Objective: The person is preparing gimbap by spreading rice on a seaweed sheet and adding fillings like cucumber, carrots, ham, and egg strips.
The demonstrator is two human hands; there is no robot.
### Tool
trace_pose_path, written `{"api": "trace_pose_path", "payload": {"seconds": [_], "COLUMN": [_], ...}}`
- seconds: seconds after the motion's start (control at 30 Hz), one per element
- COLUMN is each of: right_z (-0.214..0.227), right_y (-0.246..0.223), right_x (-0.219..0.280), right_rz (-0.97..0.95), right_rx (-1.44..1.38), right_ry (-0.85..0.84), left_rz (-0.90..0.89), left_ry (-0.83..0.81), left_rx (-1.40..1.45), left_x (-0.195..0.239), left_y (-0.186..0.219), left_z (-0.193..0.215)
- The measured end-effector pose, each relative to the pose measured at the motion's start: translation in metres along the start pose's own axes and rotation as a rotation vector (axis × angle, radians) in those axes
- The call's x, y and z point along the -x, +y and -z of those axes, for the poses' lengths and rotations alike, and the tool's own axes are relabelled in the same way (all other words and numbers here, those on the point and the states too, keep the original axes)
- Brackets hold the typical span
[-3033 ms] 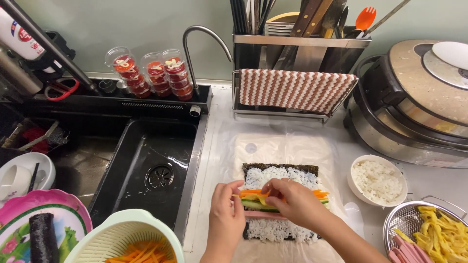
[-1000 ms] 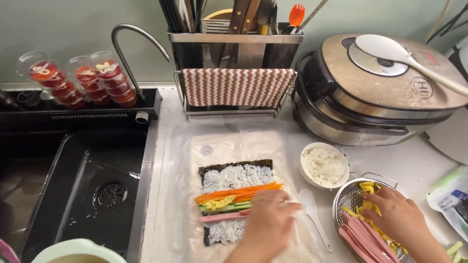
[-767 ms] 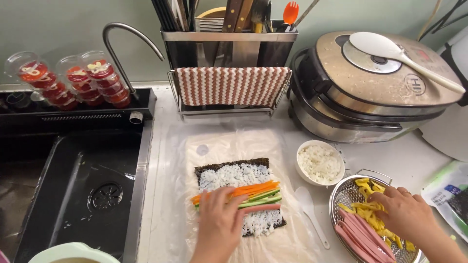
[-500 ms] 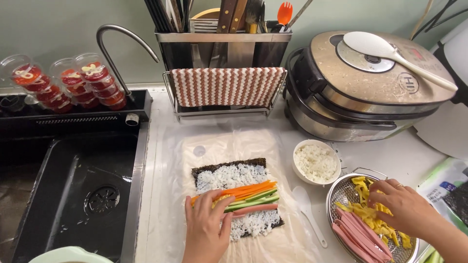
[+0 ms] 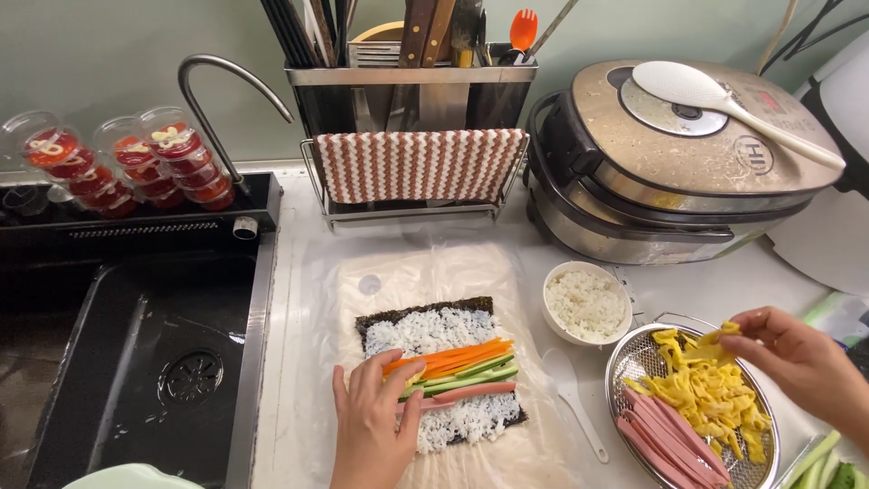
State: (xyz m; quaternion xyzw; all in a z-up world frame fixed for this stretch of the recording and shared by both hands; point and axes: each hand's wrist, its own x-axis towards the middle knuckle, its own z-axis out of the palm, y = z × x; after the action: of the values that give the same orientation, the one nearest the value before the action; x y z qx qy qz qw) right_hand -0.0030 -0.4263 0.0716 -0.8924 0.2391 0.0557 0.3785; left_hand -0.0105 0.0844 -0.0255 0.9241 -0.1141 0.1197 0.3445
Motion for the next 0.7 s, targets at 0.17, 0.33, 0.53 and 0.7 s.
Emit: {"api": "trace_pose_path", "payload": {"seconds": [0.17,0.33,0.53,0.7], "right_z": [-0.02,-0.077,-0.164,-0.198], "right_y": [-0.07,-0.111,-0.165,-0.178], "right_x": [0.031,0.037,0.06,0.058], "right_rz": [0.069,0.234,0.39,0.258], "right_rx": [-0.259,-0.425,-0.611,-0.573], "right_ry": [-0.057,-0.278,-0.651,-0.751], "left_rz": [-0.061,-0.101,0.419,0.572], "left_ry": [0.03,-0.024,-0.312,-0.244], "left_rx": [0.136,0.472,1.027,0.857], "left_x": [-0.012,-0.031,-0.041,-0.035], "left_y": [0.028,0.092,0.096,0.071], "left_z": [0.0,0.018,0.015,0.049]}}
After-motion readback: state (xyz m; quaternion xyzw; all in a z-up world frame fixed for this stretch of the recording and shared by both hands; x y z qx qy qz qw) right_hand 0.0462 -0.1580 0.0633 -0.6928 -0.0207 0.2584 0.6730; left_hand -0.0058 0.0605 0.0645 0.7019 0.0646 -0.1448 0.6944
